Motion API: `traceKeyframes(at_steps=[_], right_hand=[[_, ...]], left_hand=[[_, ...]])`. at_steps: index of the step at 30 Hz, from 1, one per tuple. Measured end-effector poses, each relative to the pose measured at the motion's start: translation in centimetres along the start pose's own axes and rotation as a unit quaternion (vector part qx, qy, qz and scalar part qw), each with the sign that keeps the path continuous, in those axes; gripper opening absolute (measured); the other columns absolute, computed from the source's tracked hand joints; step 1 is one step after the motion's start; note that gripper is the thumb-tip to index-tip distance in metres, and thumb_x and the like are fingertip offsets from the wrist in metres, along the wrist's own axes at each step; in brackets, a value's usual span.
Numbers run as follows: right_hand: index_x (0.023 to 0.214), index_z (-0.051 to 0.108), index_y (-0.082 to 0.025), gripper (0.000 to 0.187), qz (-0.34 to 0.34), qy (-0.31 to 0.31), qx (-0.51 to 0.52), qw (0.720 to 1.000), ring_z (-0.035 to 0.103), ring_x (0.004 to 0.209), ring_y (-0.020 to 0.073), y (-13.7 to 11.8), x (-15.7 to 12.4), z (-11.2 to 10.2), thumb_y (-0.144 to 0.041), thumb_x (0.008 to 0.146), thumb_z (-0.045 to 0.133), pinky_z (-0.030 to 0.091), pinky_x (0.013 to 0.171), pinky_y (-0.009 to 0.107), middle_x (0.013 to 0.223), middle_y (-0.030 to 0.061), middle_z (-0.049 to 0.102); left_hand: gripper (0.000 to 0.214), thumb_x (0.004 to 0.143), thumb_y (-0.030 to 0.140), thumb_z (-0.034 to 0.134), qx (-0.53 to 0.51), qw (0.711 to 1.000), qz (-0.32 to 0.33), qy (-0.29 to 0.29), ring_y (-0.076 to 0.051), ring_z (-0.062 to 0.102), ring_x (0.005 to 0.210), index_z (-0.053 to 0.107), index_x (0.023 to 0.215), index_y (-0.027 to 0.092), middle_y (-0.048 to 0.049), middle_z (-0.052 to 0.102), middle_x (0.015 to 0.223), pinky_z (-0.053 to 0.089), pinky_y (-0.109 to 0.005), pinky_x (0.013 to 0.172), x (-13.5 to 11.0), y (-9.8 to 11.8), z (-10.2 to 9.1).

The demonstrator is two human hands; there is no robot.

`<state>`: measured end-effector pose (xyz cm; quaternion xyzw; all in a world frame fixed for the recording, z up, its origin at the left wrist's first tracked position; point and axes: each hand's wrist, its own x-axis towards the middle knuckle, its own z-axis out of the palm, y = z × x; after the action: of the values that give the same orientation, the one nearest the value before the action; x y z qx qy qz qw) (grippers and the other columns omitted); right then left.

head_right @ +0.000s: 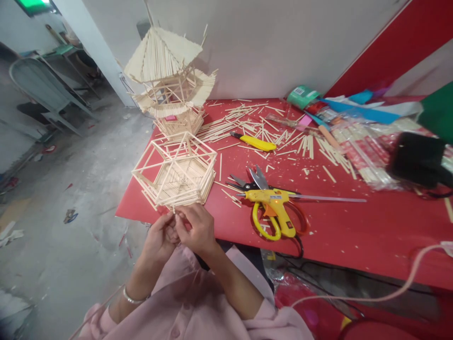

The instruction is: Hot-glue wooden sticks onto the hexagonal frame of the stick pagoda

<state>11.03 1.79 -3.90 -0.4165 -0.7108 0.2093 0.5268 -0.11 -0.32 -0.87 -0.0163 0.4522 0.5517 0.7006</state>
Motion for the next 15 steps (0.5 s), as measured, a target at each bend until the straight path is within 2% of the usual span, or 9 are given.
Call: traceKeyframes(at_steps=[15], right_hand=[[0.102,0.065,-0.023,0.019,0.004,-0.004,-0.005,1.0,0.063,0.079,0.0178,-0.07,0.06,-0.09,-0.017,0.085,0.059,0.054,0.074,0.033,0.085,0.0042,0.068]], left_hand=[[0.012,0.074,0.021,0.069,0.01,1.0,0.0,-0.002,-0.005,0.044,0.037,0.064,0.069,0.011,0.0018,0.058,0.05,0.034,-0.017,0.039,0.01,0.05,0.04]])
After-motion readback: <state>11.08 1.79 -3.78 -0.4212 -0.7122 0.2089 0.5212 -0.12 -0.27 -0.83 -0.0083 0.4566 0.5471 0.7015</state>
